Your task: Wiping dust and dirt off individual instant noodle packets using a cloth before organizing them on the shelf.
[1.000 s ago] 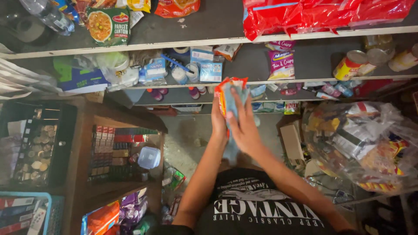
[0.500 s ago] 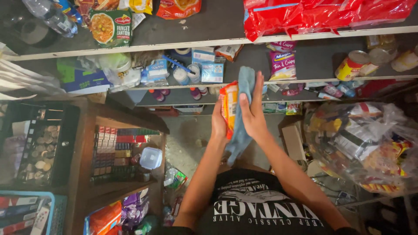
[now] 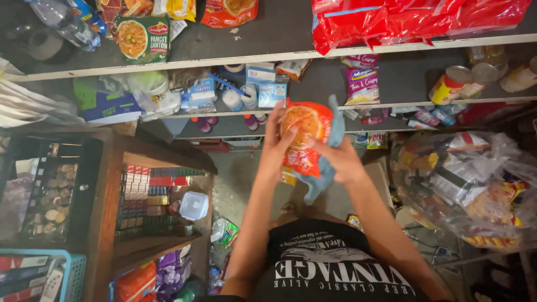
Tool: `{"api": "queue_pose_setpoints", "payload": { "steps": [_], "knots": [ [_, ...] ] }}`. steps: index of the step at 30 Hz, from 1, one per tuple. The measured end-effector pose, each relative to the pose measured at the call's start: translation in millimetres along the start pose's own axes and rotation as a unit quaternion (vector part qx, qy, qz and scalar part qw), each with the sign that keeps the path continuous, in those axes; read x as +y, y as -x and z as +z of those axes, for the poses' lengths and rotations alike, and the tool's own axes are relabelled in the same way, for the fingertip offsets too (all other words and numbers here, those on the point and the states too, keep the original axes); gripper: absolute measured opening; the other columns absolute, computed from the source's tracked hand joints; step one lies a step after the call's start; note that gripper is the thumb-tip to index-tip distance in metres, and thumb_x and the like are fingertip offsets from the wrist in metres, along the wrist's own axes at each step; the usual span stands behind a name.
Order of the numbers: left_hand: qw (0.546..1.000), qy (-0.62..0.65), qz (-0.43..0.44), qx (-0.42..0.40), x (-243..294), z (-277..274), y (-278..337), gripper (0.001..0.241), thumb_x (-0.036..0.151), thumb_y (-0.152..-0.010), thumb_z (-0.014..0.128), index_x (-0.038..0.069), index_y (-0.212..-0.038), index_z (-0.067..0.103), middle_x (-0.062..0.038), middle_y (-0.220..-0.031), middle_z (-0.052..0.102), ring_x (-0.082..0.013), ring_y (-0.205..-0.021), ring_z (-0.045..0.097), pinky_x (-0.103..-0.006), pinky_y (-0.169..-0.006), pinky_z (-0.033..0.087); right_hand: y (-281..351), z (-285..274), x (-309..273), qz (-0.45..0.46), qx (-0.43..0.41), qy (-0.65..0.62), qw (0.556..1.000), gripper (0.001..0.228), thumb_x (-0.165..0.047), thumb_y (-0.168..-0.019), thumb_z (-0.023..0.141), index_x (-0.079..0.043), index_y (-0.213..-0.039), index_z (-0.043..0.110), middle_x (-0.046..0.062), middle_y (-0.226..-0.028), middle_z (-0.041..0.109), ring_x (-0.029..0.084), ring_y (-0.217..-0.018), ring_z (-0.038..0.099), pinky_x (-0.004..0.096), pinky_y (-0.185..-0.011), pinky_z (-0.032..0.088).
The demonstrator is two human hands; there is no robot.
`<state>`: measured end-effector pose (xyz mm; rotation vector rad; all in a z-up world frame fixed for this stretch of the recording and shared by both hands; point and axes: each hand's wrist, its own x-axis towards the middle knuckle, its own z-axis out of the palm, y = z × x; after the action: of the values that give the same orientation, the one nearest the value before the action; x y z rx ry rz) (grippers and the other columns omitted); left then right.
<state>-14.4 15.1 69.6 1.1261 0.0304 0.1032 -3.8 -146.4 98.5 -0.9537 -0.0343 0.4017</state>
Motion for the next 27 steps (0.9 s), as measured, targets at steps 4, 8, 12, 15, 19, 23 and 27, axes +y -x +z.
{"api": "queue_pose_setpoints", "payload": {
  "steps": [4,8,12,15,19,23,27],
  "knots": [
    [1.000,-0.014,-0.018,-0.011,18.4,-15.0,2.6,0.085,0.012,-0.090,0.070,0.018,-0.161,0.025,-0.014,-0.153,0.037,-0.0302,-0.136,0.045,-0.0452,-0.108,0.045,-3.1,-35.1,3.4,0.050,0.057,0.059,0.995,0.059,-0.003,-0.084,0.076,0.000,-0.139,0.057,0.015,-0.128,0.070,0.026,-0.114,0.070,0.046,-0.096,0.059],
    [0.956,0.250,-0.109,-0.106,-13.5,-23.3,10.5,0.073,0.026,-0.096,0.064,0.009,-0.159,0.032,-0.013,-0.161,0.040,-0.0287,-0.144,0.047,-0.0440,-0.118,0.043,-3.6,-33.0,11.6,0.020,0.029,0.071,0.997,0.055,-0.004,-0.086,0.077,0.001,-0.137,0.058,0.012,-0.126,0.070,0.024,-0.113,0.068,0.045,-0.097,0.057],
    [0.936,0.323,-0.125,-0.057,-34.3,-26.6,8.3,0.074,0.030,-0.092,0.065,-0.003,-0.154,0.040,-0.021,-0.147,0.058,-0.0350,-0.131,0.059,-0.0497,-0.114,0.046,-4.0,-22.3,8.0,-0.029,0.069,0.001,0.997,0.056,-0.011,-0.089,0.076,-0.007,-0.139,0.054,0.009,-0.133,0.067,0.020,-0.119,0.067,0.041,-0.104,0.055],
    [0.922,0.366,-0.121,-0.029,-22.4,-31.5,9.5,0.067,0.029,-0.092,0.062,-0.003,-0.148,0.044,-0.022,-0.143,0.059,-0.0368,-0.128,0.062,-0.0519,-0.111,0.049,-11.8,-48.9,-0.2,-0.040,0.180,-0.024,0.983,0.049,-0.019,-0.096,0.072,-0.006,-0.140,0.056,0.008,-0.131,0.063,0.022,-0.115,0.064,0.044,-0.100,0.054],
    [0.933,0.327,-0.152,0.017,-22.2,-31.6,3.7,0.062,0.031,-0.100,0.059,-0.001,-0.151,0.044,-0.020,-0.145,0.058,-0.0352,-0.128,0.062,-0.0529,-0.111,0.050,9.3,-11.2,-32.1,-0.114,0.093,-0.127,0.981,0.045,-0.030,-0.102,0.064,-0.004,-0.138,0.055,0.012,-0.136,0.063,0.028,-0.123,0.065,0.050,-0.107,0.053],
    [0.922,0.361,-0.126,-0.065,-8.4,-2.1,0.1,0.070,0.054,-0.106,0.045,0.008,-0.158,0.038,-0.018,-0.152,0.051,-0.0348,-0.137,0.053,-0.0514,-0.116,0.042,22.4,10.4,3.7,-0.224,0.017,0.060,0.973,0.056,-0.039,-0.108,0.053,-0.005,-0.151,0.045,0.016,-0.153,0.051,0.034,-0.142,0.050,0.051,-0.122,0.038],
    [0.905,0.411,-0.054,-0.097,-68.2,-11.1,-6.9,0.076,0.061,-0.107,0.033,0.013,-0.166,0.029,-0.005,-0.171,0.037,-0.0195,-0.157,0.036,-0.0390,-0.130,0.032,32.4,67.0,9.3,-0.385,-0.055,0.593,0.705,0.070,-0.036,-0.092,0.065,-0.010,-0.154,0.042,0.022,-0.163,0.032,0.040,-0.154,0.025,0.058,-0.124,0.019]
  ]
}}
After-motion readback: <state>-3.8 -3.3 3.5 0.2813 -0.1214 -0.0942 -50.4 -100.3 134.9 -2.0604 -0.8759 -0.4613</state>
